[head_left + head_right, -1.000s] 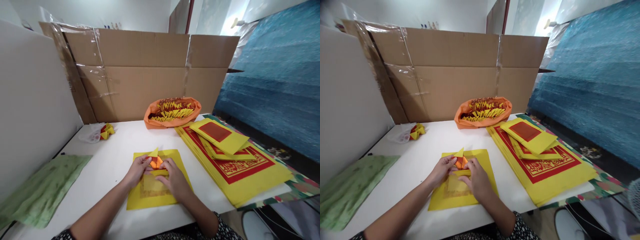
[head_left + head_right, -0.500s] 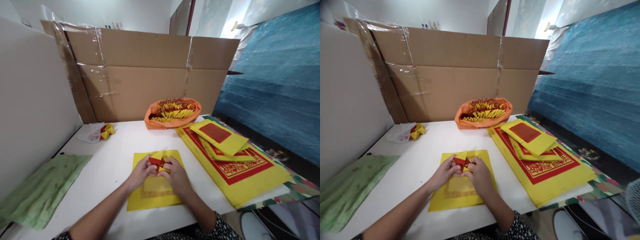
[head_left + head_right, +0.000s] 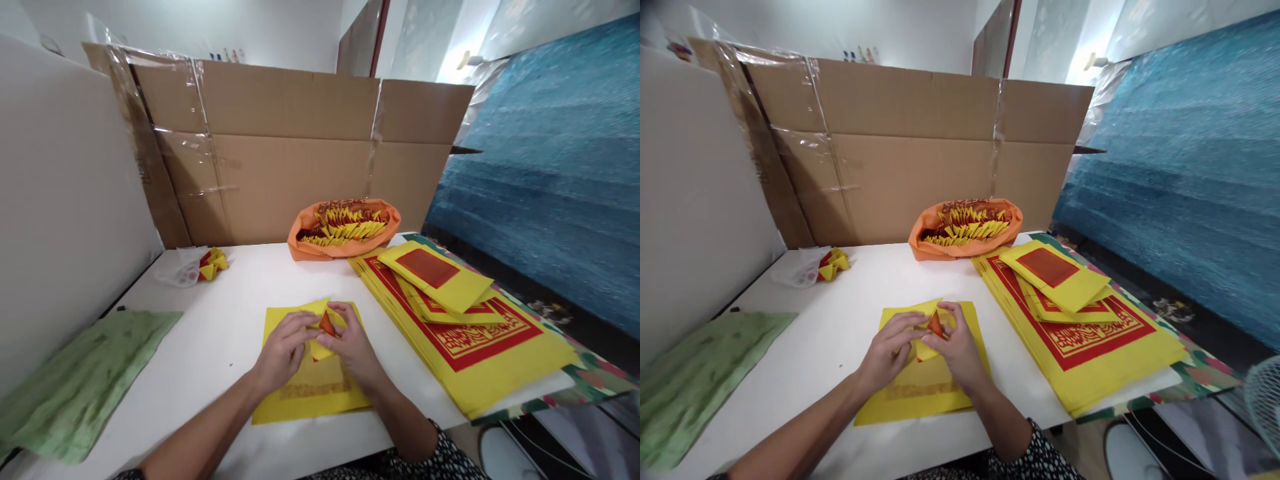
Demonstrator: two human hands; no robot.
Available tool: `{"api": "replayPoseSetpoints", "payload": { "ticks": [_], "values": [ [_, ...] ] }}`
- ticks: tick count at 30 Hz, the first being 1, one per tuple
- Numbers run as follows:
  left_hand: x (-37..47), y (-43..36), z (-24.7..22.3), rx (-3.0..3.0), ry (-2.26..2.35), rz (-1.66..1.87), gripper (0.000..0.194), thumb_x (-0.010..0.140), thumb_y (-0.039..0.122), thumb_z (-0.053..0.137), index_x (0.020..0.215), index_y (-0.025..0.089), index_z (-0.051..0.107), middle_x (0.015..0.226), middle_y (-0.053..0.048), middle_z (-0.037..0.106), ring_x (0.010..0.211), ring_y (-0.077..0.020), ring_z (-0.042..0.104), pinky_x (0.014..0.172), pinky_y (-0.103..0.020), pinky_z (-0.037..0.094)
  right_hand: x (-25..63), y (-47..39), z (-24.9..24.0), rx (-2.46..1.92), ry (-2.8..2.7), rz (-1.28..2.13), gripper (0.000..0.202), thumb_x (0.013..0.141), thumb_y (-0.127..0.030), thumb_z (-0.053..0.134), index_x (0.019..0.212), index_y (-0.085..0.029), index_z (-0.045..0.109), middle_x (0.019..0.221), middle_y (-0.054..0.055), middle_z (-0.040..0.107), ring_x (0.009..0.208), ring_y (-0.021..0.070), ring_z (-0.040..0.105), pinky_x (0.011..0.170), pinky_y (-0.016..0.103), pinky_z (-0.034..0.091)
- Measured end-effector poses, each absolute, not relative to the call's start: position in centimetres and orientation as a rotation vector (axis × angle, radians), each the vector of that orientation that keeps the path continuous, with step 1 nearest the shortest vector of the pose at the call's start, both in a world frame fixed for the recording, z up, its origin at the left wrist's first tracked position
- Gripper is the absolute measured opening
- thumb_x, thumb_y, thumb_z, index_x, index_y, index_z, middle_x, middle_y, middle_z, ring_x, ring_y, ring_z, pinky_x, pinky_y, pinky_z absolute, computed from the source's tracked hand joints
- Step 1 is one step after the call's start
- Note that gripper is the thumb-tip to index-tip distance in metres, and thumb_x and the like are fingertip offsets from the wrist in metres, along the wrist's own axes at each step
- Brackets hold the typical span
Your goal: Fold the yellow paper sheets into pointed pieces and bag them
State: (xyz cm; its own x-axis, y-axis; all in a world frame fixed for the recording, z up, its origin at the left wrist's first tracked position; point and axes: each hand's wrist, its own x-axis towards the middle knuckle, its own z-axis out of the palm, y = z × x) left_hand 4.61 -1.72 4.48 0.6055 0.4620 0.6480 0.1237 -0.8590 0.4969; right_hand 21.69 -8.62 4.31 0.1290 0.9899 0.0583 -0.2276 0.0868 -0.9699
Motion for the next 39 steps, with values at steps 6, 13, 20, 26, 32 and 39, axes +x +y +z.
{"api": "replayPoseSetpoints", "payload": {
  "ticks": [6, 13, 20, 26, 32, 39],
  "values": [
    [4.9, -1.1, 4.3, 1.538, 0.813, 0.844, 0.036, 0.090, 0.035, 0.058, 0.122, 0.022, 0.063, 0.101, -0.006, 0.066, 0.088, -0.0187, 0.062, 0.077, -0.029, 0.051, 22.2, -8.3, 4.3, -1.281, -1.374, 0.783, 0.028, 0.071, -0.020, 0.072, 0.095, -0.025, 0.059, 0.133, 0.005, 0.050, 0.105, 0.0223, 0.058, 0.083, 0.035, 0.049],
    [5.3, -1.0, 3.5, 1.045, 0.689, 0.800, 0.070, 0.077, 0.038, 0.077, 0.139, 0.023, 0.048, 0.063, 0.006, 0.058, 0.054, -0.0084, 0.055, 0.055, -0.018, 0.044, 21.9, -7.9, 3.8, -1.355, -1.513, 0.708, 0.015, 0.077, -0.028, 0.071, 0.079, -0.022, 0.057, 0.117, 0.005, 0.056, 0.079, 0.0164, 0.059, 0.073, 0.032, 0.048],
    [5.0, -0.5, 4.1, 0.873, 0.738, 0.701, 0.034, 0.081, 0.039, 0.072, 0.103, 0.013, 0.067, 0.090, -0.009, 0.073, 0.072, -0.0174, 0.071, 0.069, -0.026, 0.057, 21.4, -7.9, 4.0, -1.313, -1.400, 0.553, 0.020, 0.088, -0.023, 0.056, 0.070, -0.022, 0.047, 0.097, 0.003, 0.060, 0.096, 0.0184, 0.058, 0.083, 0.031, 0.044],
    [5.0, -0.5, 3.7, 0.827, 0.789, 0.706, 0.030, 0.082, 0.038, 0.072, 0.097, 0.013, 0.064, 0.089, -0.009, 0.072, 0.068, -0.0169, 0.071, 0.070, -0.028, 0.059, 22.0, -7.5, 3.5, -1.403, -1.380, 0.464, 0.021, 0.087, -0.026, 0.059, 0.070, -0.022, 0.049, 0.087, 0.001, 0.057, 0.085, 0.0175, 0.057, 0.077, 0.030, 0.044],
    [5.4, -1.5, 4.1, 1.121, 0.677, 0.661, 0.043, 0.077, 0.035, 0.077, 0.113, 0.019, 0.059, 0.096, -0.005, 0.070, 0.080, -0.0171, 0.069, 0.078, -0.029, 0.056, 21.7, -7.5, 3.1, -1.441, -1.549, 0.478, 0.019, 0.082, -0.020, 0.064, 0.065, -0.022, 0.055, 0.080, -0.002, 0.049, 0.073, 0.0152, 0.053, 0.068, 0.029, 0.044],
    [5.1, -0.9, 3.7, 1.172, 0.803, 0.756, 0.055, 0.067, 0.032, 0.082, 0.115, 0.020, 0.057, 0.083, -0.001, 0.066, 0.077, -0.0202, 0.068, 0.074, -0.033, 0.056, 23.0, -8.2, 5.2, -1.450, -1.551, 0.632, 0.034, 0.080, -0.023, 0.066, 0.112, -0.027, 0.054, 0.090, -0.001, 0.058, 0.079, 0.0172, 0.059, 0.068, 0.028, 0.048]
  ]
}}
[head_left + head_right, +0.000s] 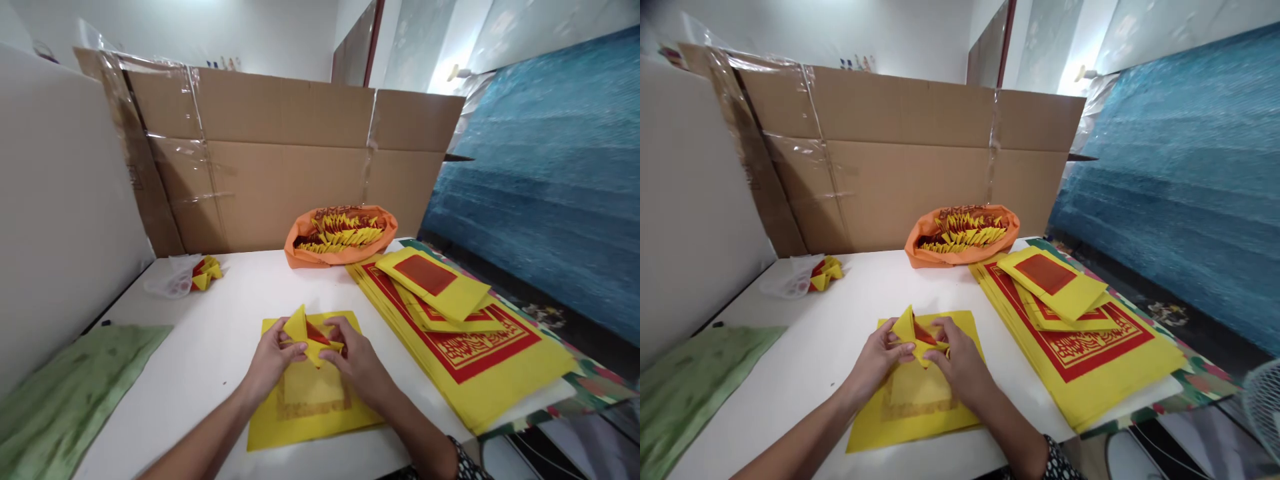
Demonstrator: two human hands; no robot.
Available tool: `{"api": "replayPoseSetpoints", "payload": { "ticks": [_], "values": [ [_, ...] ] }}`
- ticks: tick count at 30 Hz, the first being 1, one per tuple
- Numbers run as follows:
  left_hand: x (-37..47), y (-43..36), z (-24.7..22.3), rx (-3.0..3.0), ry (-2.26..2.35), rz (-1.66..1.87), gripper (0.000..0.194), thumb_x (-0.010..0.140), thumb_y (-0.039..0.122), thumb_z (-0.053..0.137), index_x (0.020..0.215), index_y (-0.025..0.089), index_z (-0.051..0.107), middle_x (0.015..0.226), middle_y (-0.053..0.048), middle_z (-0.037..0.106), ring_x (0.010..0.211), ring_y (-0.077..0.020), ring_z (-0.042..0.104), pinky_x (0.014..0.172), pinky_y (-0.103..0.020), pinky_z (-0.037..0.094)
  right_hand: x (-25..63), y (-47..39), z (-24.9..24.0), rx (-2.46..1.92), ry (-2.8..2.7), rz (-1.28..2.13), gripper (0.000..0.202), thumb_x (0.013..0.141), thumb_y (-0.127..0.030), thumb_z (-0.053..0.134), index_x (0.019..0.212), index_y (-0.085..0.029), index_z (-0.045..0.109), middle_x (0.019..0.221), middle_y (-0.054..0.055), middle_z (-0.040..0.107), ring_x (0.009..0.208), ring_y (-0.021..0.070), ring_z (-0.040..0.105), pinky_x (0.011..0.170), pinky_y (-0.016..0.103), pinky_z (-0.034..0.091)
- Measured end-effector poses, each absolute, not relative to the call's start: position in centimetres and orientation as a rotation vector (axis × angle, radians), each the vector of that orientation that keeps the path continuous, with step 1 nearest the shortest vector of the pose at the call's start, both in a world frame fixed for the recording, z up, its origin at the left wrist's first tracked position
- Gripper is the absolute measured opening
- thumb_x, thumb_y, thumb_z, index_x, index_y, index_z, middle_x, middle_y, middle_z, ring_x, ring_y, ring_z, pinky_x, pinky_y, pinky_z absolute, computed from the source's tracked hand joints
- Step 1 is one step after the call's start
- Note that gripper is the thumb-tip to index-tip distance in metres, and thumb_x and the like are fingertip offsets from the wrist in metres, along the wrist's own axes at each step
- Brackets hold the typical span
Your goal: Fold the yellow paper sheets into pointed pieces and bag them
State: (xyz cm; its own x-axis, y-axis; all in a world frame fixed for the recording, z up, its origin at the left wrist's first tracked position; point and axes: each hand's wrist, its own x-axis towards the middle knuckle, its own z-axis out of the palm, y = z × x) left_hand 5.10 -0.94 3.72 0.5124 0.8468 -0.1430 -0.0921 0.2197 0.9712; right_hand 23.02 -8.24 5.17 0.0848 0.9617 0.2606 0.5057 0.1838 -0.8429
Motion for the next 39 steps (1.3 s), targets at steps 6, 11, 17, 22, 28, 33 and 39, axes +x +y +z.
{"api": "replayPoseSetpoints", "payload": {
  "ticks": [6, 11, 17, 22, 28, 33, 39],
  "values": [
    [4.8, -0.9, 5.0, 1.141, 0.837, 0.797, 0.071, 0.068, 0.038, 0.081, 0.129, 0.023, 0.049, 0.085, -0.001, 0.066, 0.078, -0.0202, 0.068, 0.074, -0.033, 0.056, 23.7, -7.6, 9.0, -1.422, -1.846, 0.624, 0.040, 0.084, -0.012, 0.055, 0.119, -0.031, 0.053, 0.081, -0.004, 0.060, 0.072, 0.0148, 0.059, 0.068, 0.026, 0.046],
    [4.2, -0.2, 5.4, 1.206, 0.868, 0.940, 0.056, 0.079, 0.049, 0.068, 0.125, 0.023, 0.049, 0.104, -0.007, 0.064, 0.088, -0.0209, 0.067, 0.074, -0.032, 0.054, 26.1, -0.3, 13.7, -1.677, -1.950, 0.269, 0.023, 0.089, -0.010, 0.047, 0.100, -0.024, 0.061, 0.091, -0.001, 0.065, 0.067, 0.0117, 0.060, 0.067, 0.023, 0.044],
    [3.6, 1.5, 2.1, 1.573, 0.905, 0.922, 0.025, 0.085, 0.041, 0.059, 0.098, 0.019, 0.062, 0.080, -0.002, 0.062, 0.072, -0.0167, 0.058, 0.066, -0.026, 0.045, 28.1, 12.1, 15.3, -2.031, -1.908, -0.011, 0.016, 0.094, -0.016, 0.051, 0.103, -0.013, 0.064, 0.109, 0.012, 0.064, 0.099, 0.0213, 0.061, 0.086, 0.033, 0.047],
    [3.5, 1.5, 0.8, 1.803, 0.904, 0.844, 0.018, 0.088, 0.033, 0.053, 0.090, 0.020, 0.064, 0.074, -0.002, 0.061, 0.068, -0.0184, 0.055, 0.062, -0.026, 0.040, 26.3, 18.3, 13.5, -2.176, -1.878, -0.006, 0.033, 0.093, -0.036, 0.059, 0.119, -0.017, 0.057, 0.119, 0.008, 0.060, 0.100, 0.0207, 0.062, 0.084, 0.041, 0.054],
    [3.3, 1.0, 1.8, 1.999, 0.896, 0.777, 0.021, 0.093, 0.024, 0.043, 0.088, 0.021, 0.063, 0.082, -0.004, 0.062, 0.073, -0.0184, 0.056, 0.065, -0.027, 0.039, 28.5, 21.3, 12.4, -2.348, -1.752, -0.088, 0.035, 0.092, -0.035, 0.060, 0.120, -0.014, 0.057, 0.120, 0.010, 0.059, 0.101, 0.0219, 0.061, 0.085, 0.041, 0.053],
    [3.4, 0.8, 2.4, 2.084, 0.852, 0.713, 0.019, 0.093, 0.020, 0.042, 0.087, 0.021, 0.061, 0.084, -0.003, 0.061, 0.074, -0.0172, 0.056, 0.066, -0.026, 0.039, 31.0, 22.0, 11.8, -2.449, -1.720, -0.238, 0.036, 0.092, -0.035, 0.061, 0.120, -0.013, 0.057, 0.120, 0.011, 0.059, 0.102, 0.0223, 0.061, 0.086, 0.042, 0.053],
    [3.3, 0.7, 2.4, 2.100, 0.856, 0.672, 0.019, 0.093, 0.018, 0.043, 0.088, 0.021, 0.060, 0.085, -0.002, 0.061, 0.077, -0.0170, 0.057, 0.068, -0.026, 0.040, 30.7, 22.8, 10.1, -2.412, -1.795, -0.373, 0.035, 0.093, -0.035, 0.059, 0.123, -0.017, 0.056, 0.128, 0.010, 0.055, 0.111, 0.0245, 0.057, 0.092, 0.047, 0.049]
  ]
}}
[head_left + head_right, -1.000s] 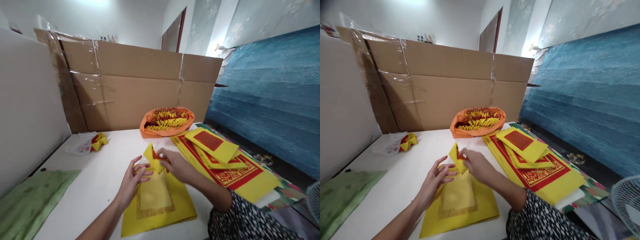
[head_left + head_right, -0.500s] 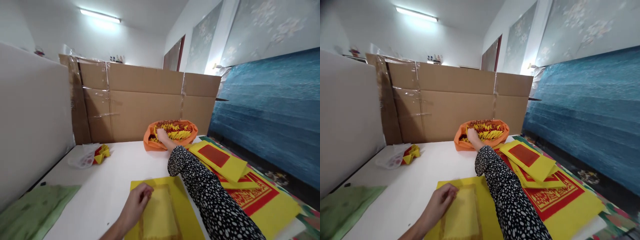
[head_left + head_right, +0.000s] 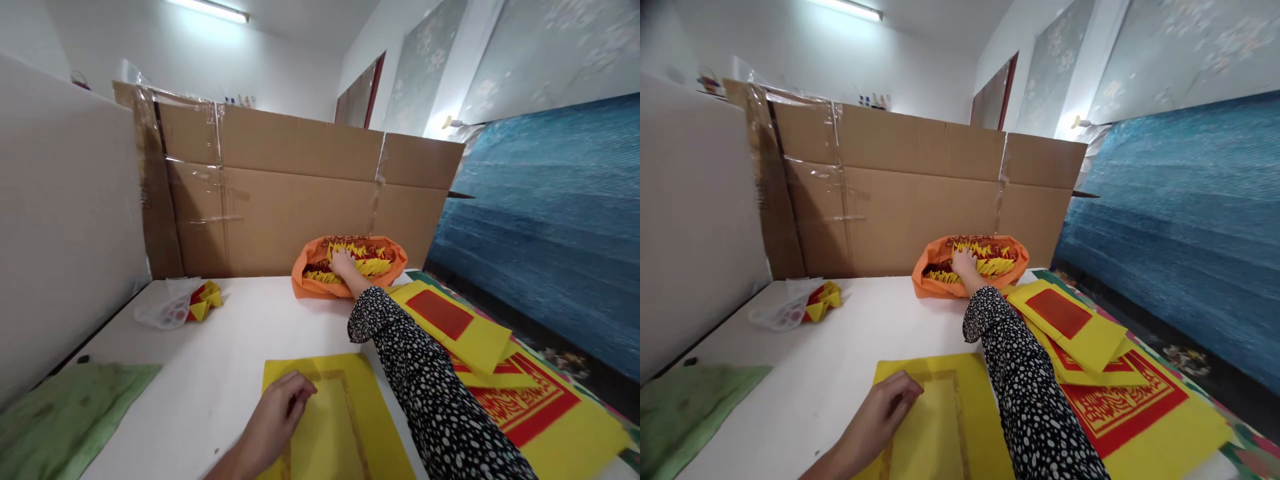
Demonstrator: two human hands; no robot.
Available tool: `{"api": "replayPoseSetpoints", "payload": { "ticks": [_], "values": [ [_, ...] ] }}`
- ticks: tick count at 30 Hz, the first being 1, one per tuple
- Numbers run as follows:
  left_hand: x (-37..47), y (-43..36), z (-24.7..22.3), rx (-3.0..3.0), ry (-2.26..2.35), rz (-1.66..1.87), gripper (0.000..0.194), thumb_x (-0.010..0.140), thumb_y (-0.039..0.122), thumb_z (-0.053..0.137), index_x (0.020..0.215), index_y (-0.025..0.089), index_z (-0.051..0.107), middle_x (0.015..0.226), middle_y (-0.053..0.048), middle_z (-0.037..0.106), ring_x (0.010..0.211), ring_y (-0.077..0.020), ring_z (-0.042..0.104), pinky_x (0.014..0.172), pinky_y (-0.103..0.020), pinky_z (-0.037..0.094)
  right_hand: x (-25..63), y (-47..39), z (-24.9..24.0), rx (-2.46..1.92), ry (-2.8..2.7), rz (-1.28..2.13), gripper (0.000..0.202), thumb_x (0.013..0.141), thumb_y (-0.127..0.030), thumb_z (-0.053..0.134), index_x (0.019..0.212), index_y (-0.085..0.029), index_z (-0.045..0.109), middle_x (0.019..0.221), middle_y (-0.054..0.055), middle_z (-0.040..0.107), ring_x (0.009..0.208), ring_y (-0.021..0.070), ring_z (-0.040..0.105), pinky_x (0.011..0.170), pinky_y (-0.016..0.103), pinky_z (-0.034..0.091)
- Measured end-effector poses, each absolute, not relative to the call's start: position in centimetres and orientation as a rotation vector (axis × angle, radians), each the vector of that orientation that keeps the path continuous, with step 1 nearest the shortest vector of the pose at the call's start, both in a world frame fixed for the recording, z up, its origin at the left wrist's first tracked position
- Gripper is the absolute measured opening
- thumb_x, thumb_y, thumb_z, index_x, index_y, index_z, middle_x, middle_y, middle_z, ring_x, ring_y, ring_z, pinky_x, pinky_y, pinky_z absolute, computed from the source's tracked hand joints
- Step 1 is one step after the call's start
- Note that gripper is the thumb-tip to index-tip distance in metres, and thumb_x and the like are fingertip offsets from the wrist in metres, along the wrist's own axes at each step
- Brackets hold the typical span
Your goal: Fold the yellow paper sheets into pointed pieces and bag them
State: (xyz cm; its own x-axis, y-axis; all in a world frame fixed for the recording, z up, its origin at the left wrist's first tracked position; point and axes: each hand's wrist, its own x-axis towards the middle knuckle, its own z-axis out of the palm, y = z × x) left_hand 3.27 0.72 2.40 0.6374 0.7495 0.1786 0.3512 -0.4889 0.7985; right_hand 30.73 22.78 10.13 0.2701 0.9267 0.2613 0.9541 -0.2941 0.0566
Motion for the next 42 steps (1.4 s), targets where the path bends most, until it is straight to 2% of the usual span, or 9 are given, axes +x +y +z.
{"api": "replayPoseSetpoints", "payload": {
  "ticks": [11, 15, 19, 21, 24, 30, 35, 39, 42],
  "values": [
    [3.2, 1.1, 2.5, 2.187, 0.833, 0.611, 0.020, 0.095, 0.020, 0.041, 0.089, 0.021, 0.060, 0.085, -0.003, 0.060, 0.077, -0.0165, 0.057, 0.068, -0.028, 0.044, 30.4, 21.1, 10.6, -2.283, -1.960, -0.439, 0.035, 0.093, -0.035, 0.058, 0.123, -0.017, 0.056, 0.136, 0.012, 0.050, 0.124, 0.0294, 0.046, 0.103, 0.053, 0.035],
    [3.1, 0.5, 4.0, 2.387, 0.675, 0.470, 0.019, 0.092, 0.024, 0.049, 0.107, 0.022, 0.061, 0.108, -0.007, 0.061, 0.101, -0.0213, 0.058, 0.087, -0.035, 0.047, 30.2, 18.9, 12.7, -2.189, -2.022, -0.387, 0.034, 0.096, -0.031, 0.048, 0.123, -0.012, 0.055, 0.133, 0.020, 0.053, 0.124, 0.0328, 0.043, 0.102, 0.051, 0.028],
    [3.5, -2.0, 5.2, 2.607, 0.309, 0.213, 0.055, 0.081, 0.043, 0.068, 0.131, 0.027, 0.052, 0.137, -0.009, 0.050, 0.133, -0.0327, 0.039, 0.114, -0.054, 0.026, 30.1, 15.0, 14.3, -2.105, -2.174, -0.202, 0.032, 0.097, -0.032, 0.044, 0.119, -0.014, 0.058, 0.115, 0.017, 0.065, 0.111, 0.0311, 0.053, 0.098, 0.048, 0.029],
    [3.9, -3.5, 5.0, 2.647, 0.233, 0.108, 0.070, 0.078, 0.049, 0.070, 0.139, 0.029, 0.044, 0.147, -0.009, 0.042, 0.141, -0.0359, 0.028, 0.115, -0.058, 0.021, 30.1, 11.9, 14.5, -2.039, -2.295, -0.066, 0.030, 0.096, -0.034, 0.047, 0.117, -0.018, 0.060, 0.109, 0.011, 0.068, 0.103, 0.0270, 0.059, 0.094, 0.042, 0.034],
    [4.4, -4.8, 3.8, 2.718, 0.310, 0.042, 0.071, 0.084, 0.042, 0.066, 0.146, 0.028, 0.035, 0.154, -0.010, 0.032, 0.144, -0.0381, 0.020, 0.114, -0.061, 0.022, 30.1, 6.0, 13.8, -1.925, -2.482, 0.152, 0.031, 0.089, -0.039, 0.060, 0.116, -0.023, 0.064, 0.111, 0.006, 0.069, 0.100, 0.0224, 0.062, 0.083, 0.030, 0.040],
    [4.5, -3.0, 2.6, 2.768, 0.480, 0.113, 0.054, 0.092, 0.040, 0.056, 0.142, 0.028, 0.041, 0.152, -0.012, 0.036, 0.142, -0.0379, 0.024, 0.110, -0.063, 0.028, 30.9, -4.3, 10.1, -1.786, -2.744, 0.696, 0.048, 0.085, -0.042, 0.066, 0.127, -0.019, 0.059, 0.117, 0.013, 0.066, 0.103, 0.0290, 0.062, 0.082, 0.035, 0.046],
    [4.6, -2.5, 3.8, 2.737, 0.417, 0.174, 0.041, 0.091, 0.040, 0.060, 0.129, 0.027, 0.054, 0.141, -0.009, 0.050, 0.136, -0.0352, 0.037, 0.108, -0.060, 0.032, 32.0, -8.0, 7.9, -1.635, -2.619, 0.710, 0.054, 0.081, -0.034, 0.074, 0.128, -0.016, 0.057, 0.134, 0.015, 0.056, 0.121, 0.0288, 0.052, 0.099, 0.037, 0.041],
    [5.0, -3.3, 4.6, 2.688, 0.373, 0.331, 0.021, 0.098, 0.027, 0.046, 0.103, 0.021, 0.066, 0.107, -0.007, 0.068, 0.105, -0.0225, 0.063, 0.095, -0.040, 0.047, 31.5, -9.2, 7.0, -1.489, -2.595, 0.640, 0.063, 0.076, -0.038, 0.077, 0.131, -0.016, 0.055, 0.142, 0.018, 0.047, 0.131, 0.0302, 0.043, 0.106, 0.041, 0.034],
    [4.8, -3.5, 5.6, 2.648, 0.439, 0.340, 0.024, 0.099, 0.028, 0.043, 0.099, 0.020, 0.065, 0.090, -0.004, 0.070, 0.080, -0.0166, 0.067, 0.075, -0.029, 0.051, 30.4, -9.4, 7.1, -1.379, -2.620, 0.613, 0.034, 0.082, -0.031, 0.072, 0.114, -0.019, 0.065, 0.125, 0.012, 0.061, 0.118, 0.0255, 0.054, 0.099, 0.038, 0.037]
  ]
}}
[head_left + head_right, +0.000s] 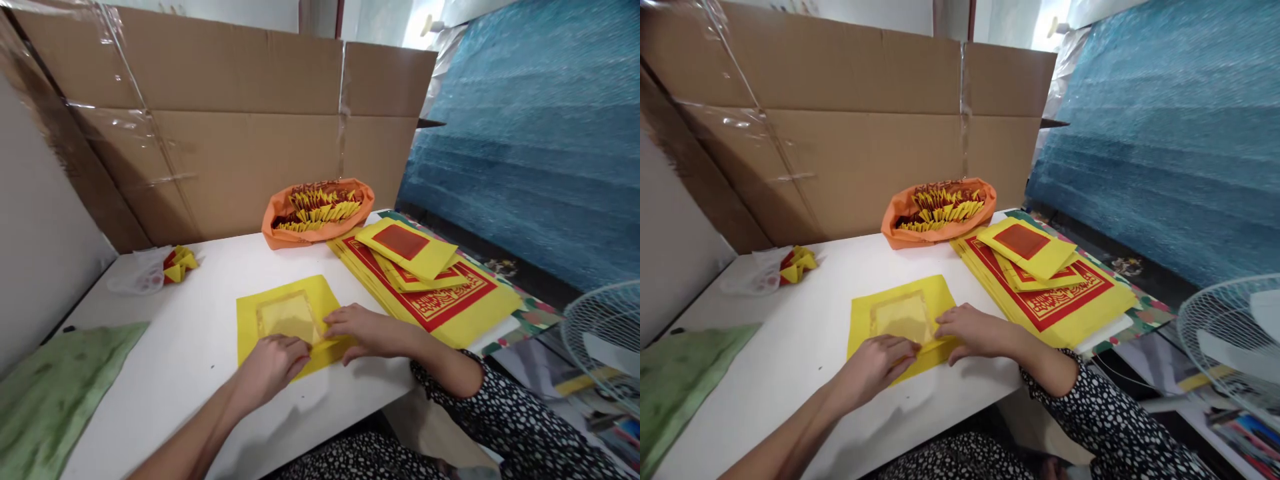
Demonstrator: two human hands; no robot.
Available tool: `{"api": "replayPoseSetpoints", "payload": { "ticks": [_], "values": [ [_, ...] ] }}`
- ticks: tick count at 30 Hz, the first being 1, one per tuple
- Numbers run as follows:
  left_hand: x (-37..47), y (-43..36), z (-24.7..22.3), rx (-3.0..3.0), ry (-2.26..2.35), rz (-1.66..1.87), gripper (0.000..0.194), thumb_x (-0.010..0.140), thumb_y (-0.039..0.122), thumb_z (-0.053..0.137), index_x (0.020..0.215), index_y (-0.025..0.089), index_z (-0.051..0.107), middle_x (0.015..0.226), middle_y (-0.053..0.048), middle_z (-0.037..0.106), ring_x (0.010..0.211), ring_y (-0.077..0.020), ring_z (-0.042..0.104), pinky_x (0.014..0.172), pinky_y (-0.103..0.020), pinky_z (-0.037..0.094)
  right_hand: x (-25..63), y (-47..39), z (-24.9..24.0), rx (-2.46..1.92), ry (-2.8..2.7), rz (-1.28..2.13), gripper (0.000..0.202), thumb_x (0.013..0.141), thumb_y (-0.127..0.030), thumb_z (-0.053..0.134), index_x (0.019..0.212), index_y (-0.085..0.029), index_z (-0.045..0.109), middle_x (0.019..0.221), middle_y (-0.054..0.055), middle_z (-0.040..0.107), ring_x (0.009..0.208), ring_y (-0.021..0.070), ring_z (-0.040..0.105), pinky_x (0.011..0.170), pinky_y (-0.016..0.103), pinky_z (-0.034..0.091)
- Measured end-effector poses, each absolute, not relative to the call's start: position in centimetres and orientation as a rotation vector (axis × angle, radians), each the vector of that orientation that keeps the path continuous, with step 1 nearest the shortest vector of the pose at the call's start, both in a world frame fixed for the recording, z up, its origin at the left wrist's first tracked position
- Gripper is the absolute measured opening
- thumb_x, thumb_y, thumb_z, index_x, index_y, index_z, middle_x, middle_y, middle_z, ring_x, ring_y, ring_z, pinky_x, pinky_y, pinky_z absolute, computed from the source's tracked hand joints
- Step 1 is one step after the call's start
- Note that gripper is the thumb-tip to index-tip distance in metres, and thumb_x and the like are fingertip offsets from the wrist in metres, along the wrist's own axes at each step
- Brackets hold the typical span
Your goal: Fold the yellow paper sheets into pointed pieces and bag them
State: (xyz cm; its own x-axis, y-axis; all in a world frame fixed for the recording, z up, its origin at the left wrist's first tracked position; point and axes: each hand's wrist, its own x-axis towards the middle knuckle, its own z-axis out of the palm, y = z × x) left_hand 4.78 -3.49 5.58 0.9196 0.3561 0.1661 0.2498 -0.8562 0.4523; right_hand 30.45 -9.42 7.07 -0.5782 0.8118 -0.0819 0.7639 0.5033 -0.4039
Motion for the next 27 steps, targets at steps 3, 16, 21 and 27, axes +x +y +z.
{"api": "replayPoseSetpoints", "payload": {
  "ticks": [3, 16, 21, 27],
  "values": [
    [4.1, -3.5, 7.0, 2.620, 0.440, 0.200, 0.019, 0.098, 0.031, 0.047, 0.097, 0.022, 0.064, 0.083, 0.001, 0.070, 0.070, -0.0141, 0.066, 0.062, -0.024, 0.048, 29.7, -9.3, 7.6, -1.430, -2.584, 0.739, 0.007, 0.089, -0.022, 0.062, 0.085, -0.020, 0.068, 0.084, 0.001, 0.068, 0.081, 0.0164, 0.062, 0.074, 0.027, 0.041],
    [5.1, -2.3, 3.5, 3.106, 0.637, 0.120, 0.043, 0.101, 0.029, 0.039, 0.142, 0.018, 0.043, 0.145, -0.014, 0.046, 0.136, -0.0323, 0.040, 0.112, -0.051, 0.027, 27.6, -2.9, 3.2, -1.891, -2.078, 0.363, 0.009, 0.090, -0.022, 0.059, 0.082, -0.019, 0.059, 0.082, 0.001, 0.063, 0.077, 0.0168, 0.058, 0.070, 0.027, 0.037],
    [4.9, -1.3, 2.7, 2.972, 0.837, 0.071, 0.046, 0.101, 0.034, 0.038, 0.146, 0.024, 0.037, 0.150, -0.014, 0.039, 0.137, -0.0380, 0.035, 0.107, -0.060, 0.029, 27.3, -0.9, 2.0, -1.951, -2.010, 0.251, 0.012, 0.088, -0.022, 0.061, 0.076, -0.018, 0.059, 0.087, 0.004, 0.062, 0.082, 0.0190, 0.057, 0.078, 0.031, 0.037],
    [4.8, -1.3, 2.4, 2.891, 0.877, 0.058, 0.047, 0.101, 0.037, 0.035, 0.147, 0.024, 0.037, 0.150, -0.015, 0.038, 0.139, -0.0400, 0.031, 0.106, -0.062, 0.029, 27.7, -0.6, 1.0, -1.946, -1.968, 0.255, 0.014, 0.088, -0.025, 0.060, 0.075, -0.020, 0.059, 0.081, 0.002, 0.060, 0.077, 0.0180, 0.056, 0.072, 0.028, 0.039]
  ]
}}
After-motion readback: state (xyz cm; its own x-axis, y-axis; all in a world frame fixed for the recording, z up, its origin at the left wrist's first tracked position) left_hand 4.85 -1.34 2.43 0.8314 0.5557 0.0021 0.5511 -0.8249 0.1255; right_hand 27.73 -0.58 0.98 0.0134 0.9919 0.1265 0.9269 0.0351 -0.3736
